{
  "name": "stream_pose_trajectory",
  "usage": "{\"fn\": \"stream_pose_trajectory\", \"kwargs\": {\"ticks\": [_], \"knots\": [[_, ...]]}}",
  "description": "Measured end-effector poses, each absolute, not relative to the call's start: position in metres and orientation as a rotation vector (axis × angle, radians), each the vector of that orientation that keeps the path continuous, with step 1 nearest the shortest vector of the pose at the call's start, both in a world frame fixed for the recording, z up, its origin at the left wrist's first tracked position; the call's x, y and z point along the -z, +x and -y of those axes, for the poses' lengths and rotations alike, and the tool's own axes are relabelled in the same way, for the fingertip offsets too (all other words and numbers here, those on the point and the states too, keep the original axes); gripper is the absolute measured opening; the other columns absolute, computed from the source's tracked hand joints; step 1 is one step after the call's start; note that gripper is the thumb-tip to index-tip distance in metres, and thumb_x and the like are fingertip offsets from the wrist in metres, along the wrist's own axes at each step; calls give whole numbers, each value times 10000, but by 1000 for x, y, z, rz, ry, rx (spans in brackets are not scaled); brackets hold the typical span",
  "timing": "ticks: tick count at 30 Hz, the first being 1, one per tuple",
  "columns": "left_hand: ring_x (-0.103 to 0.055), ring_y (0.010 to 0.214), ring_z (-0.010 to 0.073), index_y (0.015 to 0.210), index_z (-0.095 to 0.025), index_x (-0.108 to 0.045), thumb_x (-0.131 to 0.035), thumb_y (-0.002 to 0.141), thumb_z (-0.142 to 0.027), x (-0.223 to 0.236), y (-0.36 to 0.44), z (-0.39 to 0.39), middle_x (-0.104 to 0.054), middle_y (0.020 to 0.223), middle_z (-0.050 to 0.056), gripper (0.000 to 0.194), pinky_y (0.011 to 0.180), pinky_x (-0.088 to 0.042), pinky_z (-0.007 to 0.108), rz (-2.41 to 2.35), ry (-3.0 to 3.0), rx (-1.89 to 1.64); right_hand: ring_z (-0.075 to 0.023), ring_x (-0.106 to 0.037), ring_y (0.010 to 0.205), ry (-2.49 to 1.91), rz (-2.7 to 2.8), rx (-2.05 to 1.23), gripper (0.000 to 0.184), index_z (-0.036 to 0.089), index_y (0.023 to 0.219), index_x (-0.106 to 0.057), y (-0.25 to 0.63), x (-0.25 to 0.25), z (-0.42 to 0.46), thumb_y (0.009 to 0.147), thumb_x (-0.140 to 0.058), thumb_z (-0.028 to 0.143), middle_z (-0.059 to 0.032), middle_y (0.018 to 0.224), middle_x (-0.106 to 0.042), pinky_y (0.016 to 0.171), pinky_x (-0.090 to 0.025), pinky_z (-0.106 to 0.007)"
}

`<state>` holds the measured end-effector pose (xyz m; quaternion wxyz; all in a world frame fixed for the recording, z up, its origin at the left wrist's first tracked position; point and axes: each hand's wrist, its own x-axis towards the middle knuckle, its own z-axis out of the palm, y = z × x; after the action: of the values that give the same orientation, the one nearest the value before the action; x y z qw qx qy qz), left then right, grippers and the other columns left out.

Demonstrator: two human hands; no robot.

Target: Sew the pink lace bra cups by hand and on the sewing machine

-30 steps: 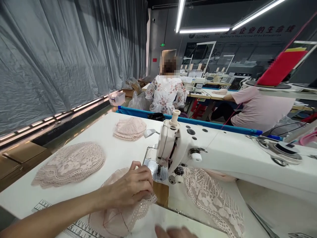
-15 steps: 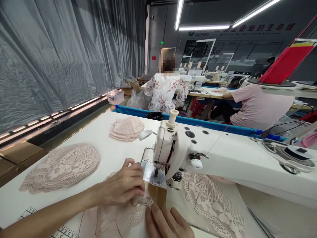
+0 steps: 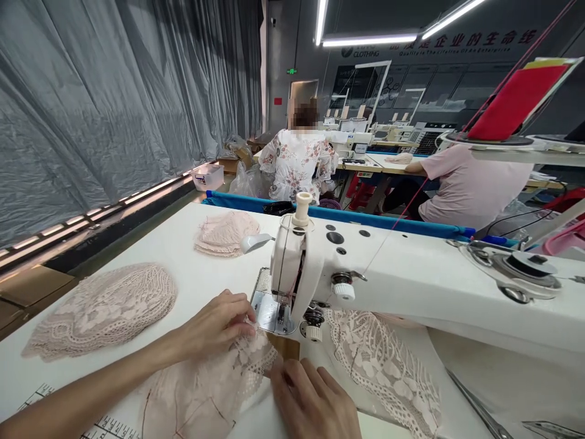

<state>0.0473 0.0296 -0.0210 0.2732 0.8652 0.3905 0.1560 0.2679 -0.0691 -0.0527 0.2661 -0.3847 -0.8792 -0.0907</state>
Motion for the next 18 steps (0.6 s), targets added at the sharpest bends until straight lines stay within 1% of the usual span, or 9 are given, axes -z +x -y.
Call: {"fn": "stream_pose_trajectory", "kwargs": {"ticks": [1, 2, 5, 7, 9, 12, 14, 18], "knots": [[-489, 705, 133, 888, -167, -607, -630, 881, -279, 22, 48, -30, -560, 771, -28, 115, 728, -350, 285, -1065, 2314, -408, -172, -619, 656, -1039, 2369, 237, 408, 128, 1041, -637, 269, 53, 68, 1021, -255, 270, -106, 836, -666, 516, -454, -263], [-486, 703, 133, 905, -170, -606, -647, 869, -262, 23, 48, -30, -552, 766, -32, 108, 730, -352, 284, -1073, 2309, -402, -171, -618, 657, -1039, 2370, 225, 420, 132, 1021, -641, 269, 53, 68, 1023, -244, 266, -112, 851, -669, 515, -453, -261], [-486, 712, 131, 944, -176, -601, -642, 866, -185, 27, 49, -30, -553, 785, -34, 89, 749, -352, 287, -1063, 2319, -420, -196, -631, 701, -1033, 2379, 240, 488, 132, 975, -652, 269, 54, 67, 1031, -212, 335, -149, 953, -688, 526, -466, -280], [-491, 722, 133, 952, -177, -602, -628, 876, -180, 30, 49, -29, -559, 793, -31, 80, 749, -350, 287, -1050, 2328, -445, -212, -647, 738, -1043, 2390, 277, 471, 138, 976, -657, 269, 55, 67, 1030, -214, 290, -153, 1048, -694, 542, -479, -295], [-495, 721, 134, 949, -176, -604, -624, 881, -191, 33, 49, -29, -567, 797, -30, 72, 744, -347, 288, -1038, 2338, -473, -211, -662, 756, -1048, 2422, 313, 407, 147, 980, -665, 270, 55, 66, 1009, -260, 180, -131, 1112, -694, 549, -489, -291], [-501, 716, 129, 943, -170, -607, -625, 880, -182, 36, 50, -29, -579, 806, -29, 67, 740, -343, 287, -1019, 2366, -509, -208, -673, 756, -1008, 2491, 372, 342, 142, 974, -684, 272, 55, 65, 961, -346, 92, -107, 1146, -694, 548, -508, -279], [-505, 718, 128, 937, -162, -609, -623, 881, -178, 37, 52, -29, -584, 810, -26, 60, 737, -343, 284, -1010, 2390, -531, -206, -677, 757, -991, 2522, 403, 324, 141, 974, -695, 274, 54, 64, 943, -380, 74, -88, 1158, -691, 546, -519, -272], [-513, 730, 136, 917, -153, -616, -620, 886, -202, 39, 54, -30, -592, 815, -15, 59, 716, -342, 279, -1018, 2420, -548, -214, -688, 813, -996, 2531, 442, 334, 154, 979, -705, 275, 54, 63, 940, -384, 73, -55, 1169, -688, 570, -543, -268]]}}
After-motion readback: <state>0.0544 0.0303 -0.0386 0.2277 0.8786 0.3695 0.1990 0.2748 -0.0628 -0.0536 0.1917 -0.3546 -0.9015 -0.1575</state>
